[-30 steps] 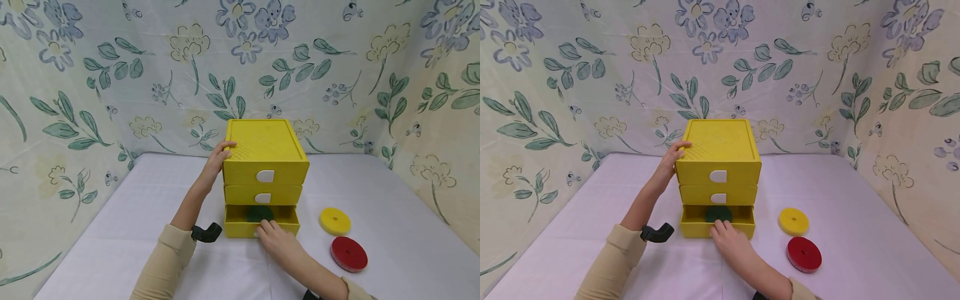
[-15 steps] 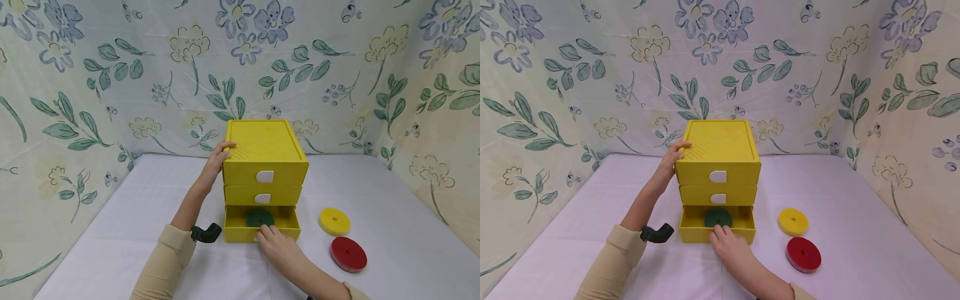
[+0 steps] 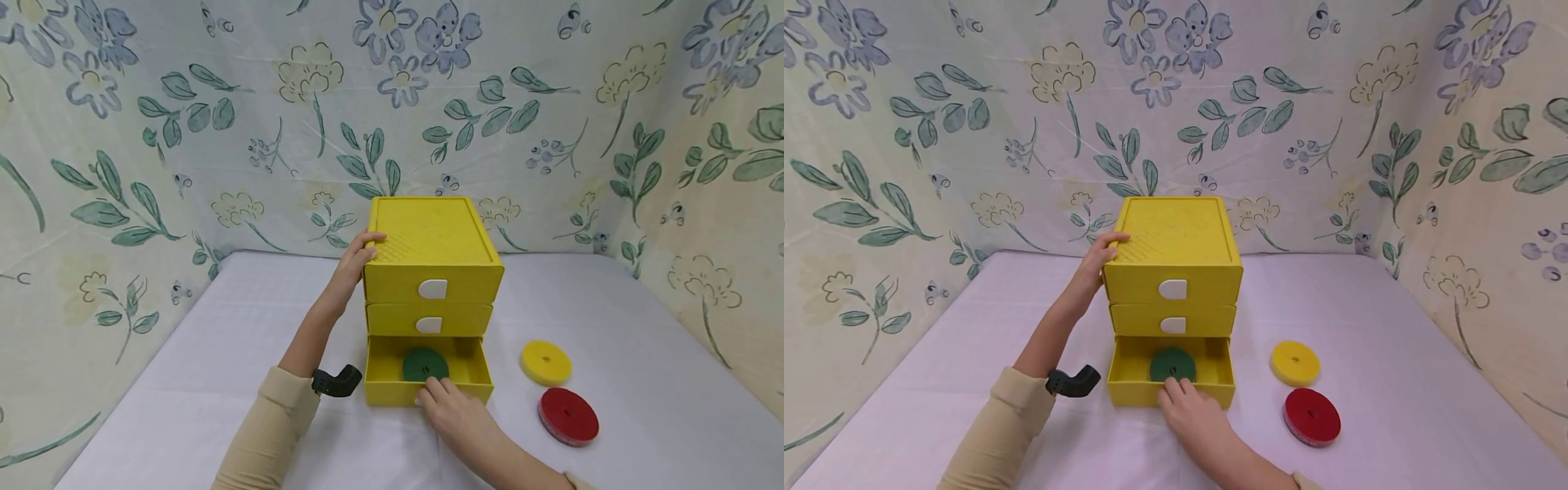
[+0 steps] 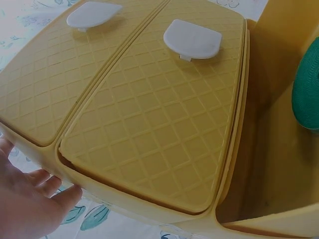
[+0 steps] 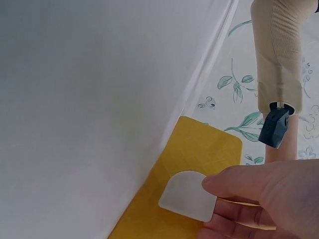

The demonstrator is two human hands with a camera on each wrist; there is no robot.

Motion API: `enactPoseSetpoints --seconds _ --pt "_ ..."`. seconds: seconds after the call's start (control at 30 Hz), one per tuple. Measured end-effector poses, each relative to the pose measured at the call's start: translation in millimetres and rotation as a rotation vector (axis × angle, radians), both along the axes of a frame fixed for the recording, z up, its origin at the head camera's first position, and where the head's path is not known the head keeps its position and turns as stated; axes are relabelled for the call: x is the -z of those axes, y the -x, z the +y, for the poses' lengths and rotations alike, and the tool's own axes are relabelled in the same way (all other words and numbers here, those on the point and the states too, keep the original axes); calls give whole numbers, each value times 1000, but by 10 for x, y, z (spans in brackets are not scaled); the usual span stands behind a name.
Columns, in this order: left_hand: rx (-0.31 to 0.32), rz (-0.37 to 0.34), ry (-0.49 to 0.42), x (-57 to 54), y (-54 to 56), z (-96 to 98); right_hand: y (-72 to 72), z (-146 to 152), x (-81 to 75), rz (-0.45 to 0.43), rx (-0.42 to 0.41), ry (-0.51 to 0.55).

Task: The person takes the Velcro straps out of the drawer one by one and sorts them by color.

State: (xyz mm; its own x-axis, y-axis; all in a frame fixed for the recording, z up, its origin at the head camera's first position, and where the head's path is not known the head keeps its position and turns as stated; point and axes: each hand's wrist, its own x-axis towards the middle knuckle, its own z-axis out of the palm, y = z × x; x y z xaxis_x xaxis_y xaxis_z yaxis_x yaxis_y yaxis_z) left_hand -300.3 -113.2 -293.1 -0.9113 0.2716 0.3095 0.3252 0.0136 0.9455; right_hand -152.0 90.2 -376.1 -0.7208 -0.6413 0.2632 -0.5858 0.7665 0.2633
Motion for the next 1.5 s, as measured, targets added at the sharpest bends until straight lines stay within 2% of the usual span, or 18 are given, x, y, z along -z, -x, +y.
enactPoseSetpoints --seconds 0.27,0.6,1.07,1.33,1.5 --pt "-1 -2 4 -1 -5 -1 -71 -7 -30 -51 1 -12" --pt "1 -8 9 -1 -9 -5 -126 -9 -66 -175 6 -26" --pt "2 -3 4 5 -2 -6 -206 -14 -78 -190 -27 -20" --pt "-3 1 9 7 -1 -6 -247 -6 -68 -147 -53 -16" --pt "5 -4 4 -4 -13 -6 -255 0 -74 -207 -58 -6"
